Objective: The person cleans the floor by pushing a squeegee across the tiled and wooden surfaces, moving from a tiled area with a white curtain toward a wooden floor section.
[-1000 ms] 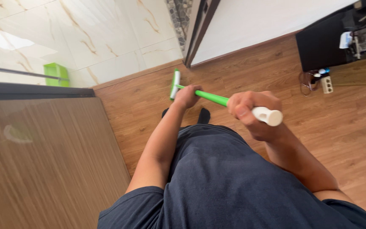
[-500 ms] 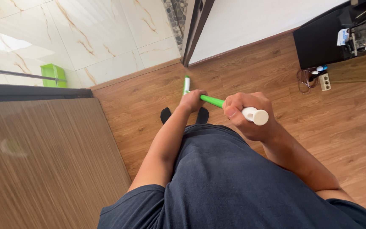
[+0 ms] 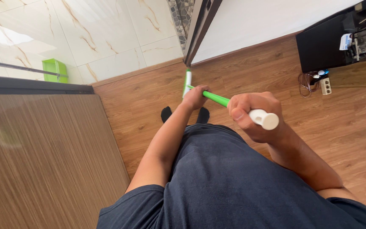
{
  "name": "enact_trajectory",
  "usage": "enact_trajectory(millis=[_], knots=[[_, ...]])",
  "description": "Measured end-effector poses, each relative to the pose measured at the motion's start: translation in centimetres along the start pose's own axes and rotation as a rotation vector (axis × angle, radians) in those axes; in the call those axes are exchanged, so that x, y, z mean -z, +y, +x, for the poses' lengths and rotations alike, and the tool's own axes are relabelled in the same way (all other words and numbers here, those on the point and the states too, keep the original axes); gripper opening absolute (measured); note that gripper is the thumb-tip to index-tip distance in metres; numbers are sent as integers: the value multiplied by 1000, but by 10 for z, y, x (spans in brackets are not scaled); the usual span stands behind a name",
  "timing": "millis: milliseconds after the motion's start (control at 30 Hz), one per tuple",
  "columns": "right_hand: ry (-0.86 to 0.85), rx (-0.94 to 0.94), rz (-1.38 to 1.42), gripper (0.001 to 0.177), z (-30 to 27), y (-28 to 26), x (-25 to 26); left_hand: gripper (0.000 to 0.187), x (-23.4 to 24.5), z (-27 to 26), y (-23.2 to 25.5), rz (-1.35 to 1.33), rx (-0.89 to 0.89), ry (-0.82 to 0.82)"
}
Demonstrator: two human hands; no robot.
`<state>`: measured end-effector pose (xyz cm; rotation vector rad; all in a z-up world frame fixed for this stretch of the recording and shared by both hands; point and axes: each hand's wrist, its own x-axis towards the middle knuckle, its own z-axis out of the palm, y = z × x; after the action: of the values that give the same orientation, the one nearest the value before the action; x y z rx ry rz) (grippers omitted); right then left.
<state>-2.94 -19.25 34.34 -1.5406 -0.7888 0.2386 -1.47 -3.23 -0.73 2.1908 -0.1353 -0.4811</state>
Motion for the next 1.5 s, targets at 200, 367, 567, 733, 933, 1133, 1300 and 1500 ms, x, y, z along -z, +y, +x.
enact_trajectory(millis=[200, 367, 567, 733, 933, 1133, 1300, 1500], knots=[[-43, -31, -180, 22, 4, 4, -10, 20, -3, -7, 15, 85, 75, -120], [10, -40, -84, 23, 5, 13, -10, 17, 16, -11, -3, 112, 100, -78], [50, -6, -4, 24, 2, 19, -6, 10, 30, -6, -9, 95, 114, 34], [82, 19, 13, 25, 1, 9, 3, 12, 14, 11, -3, 86, 107, -8], [1, -20, -175, 25, 5, 2, 4, 18, -15, 16, 11, 20, -48, -24], [12, -62, -80, 24, 7, 13, 3, 15, 1, 8, 9, 126, 124, -125], [-16, -32, 40, 28, -1, 21, 3, 12, 19, -1, -5, 97, 128, 30], [33, 25, -15, 25, -5, 13, 24, 13, 6, 14, 5, 82, 83, 1]])
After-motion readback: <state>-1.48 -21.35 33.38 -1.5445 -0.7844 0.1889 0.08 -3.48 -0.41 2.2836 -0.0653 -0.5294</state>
